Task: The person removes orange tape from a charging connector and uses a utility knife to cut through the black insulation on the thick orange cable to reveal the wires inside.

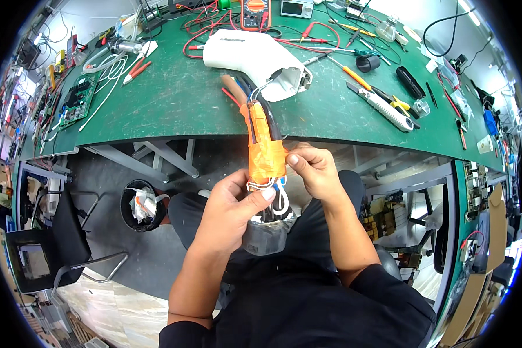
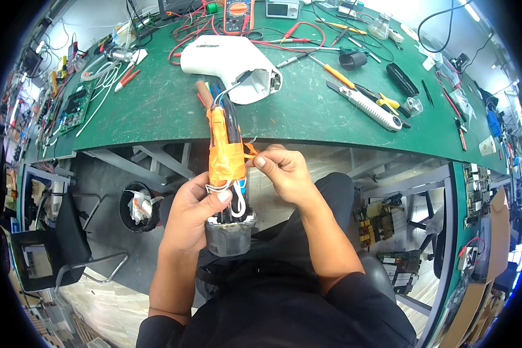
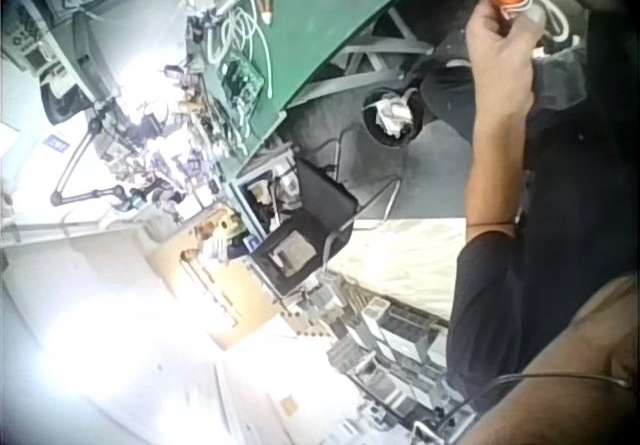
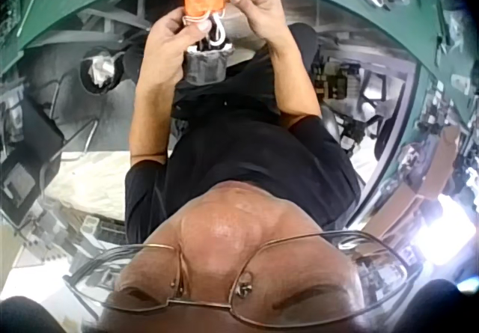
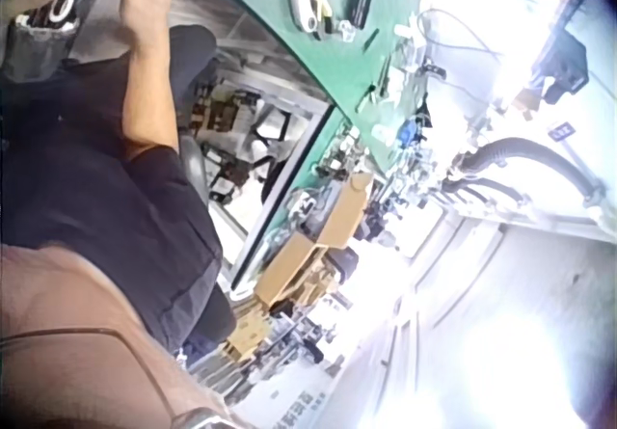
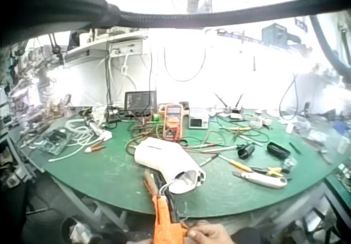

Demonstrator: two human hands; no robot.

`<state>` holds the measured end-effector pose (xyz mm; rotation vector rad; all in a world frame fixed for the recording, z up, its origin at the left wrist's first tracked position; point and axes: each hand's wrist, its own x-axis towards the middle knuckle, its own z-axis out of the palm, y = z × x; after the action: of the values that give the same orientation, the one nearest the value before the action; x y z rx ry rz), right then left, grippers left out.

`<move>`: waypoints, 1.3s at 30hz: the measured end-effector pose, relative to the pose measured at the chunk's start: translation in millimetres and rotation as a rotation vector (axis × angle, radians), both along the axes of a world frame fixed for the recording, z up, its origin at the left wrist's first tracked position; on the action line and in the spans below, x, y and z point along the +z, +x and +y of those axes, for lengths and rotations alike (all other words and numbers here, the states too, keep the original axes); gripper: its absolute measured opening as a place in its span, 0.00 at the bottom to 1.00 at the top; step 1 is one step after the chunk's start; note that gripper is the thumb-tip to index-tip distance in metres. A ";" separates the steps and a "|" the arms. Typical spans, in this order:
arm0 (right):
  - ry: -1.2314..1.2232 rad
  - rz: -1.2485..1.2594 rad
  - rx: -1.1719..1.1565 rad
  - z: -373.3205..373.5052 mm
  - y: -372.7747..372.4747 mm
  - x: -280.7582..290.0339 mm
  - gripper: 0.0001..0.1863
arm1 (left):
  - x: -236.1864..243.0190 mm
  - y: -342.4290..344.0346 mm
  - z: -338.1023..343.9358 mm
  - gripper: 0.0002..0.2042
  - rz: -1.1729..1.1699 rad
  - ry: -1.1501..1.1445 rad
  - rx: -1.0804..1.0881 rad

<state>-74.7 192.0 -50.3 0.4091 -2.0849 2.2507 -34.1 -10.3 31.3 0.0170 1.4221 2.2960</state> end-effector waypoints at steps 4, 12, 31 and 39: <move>0.001 -0.014 -0.046 -2.0 -2.5 -8.1 0.12 | 0.3 -1.8 -8.4 0.17 -0.036 0.033 0.005; 0.134 0.101 -0.284 49.9 27.7 1.8 0.10 | -11.4 -1.7 -14.4 0.17 0.049 -0.041 0.018; 0.740 0.949 -0.508 2.9 73.9 187.8 0.11 | -28.3 -2.4 30.8 0.11 0.212 -0.421 0.041; 1.400 1.247 0.534 -198.9 38.8 166.6 0.12 | -42.8 -12.4 40.8 0.11 0.170 -0.348 0.045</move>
<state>-35.9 -6.9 116.3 1.8215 -2.2360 -0.1656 -46.5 30.6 -11.5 0.0772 1.9096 2.0917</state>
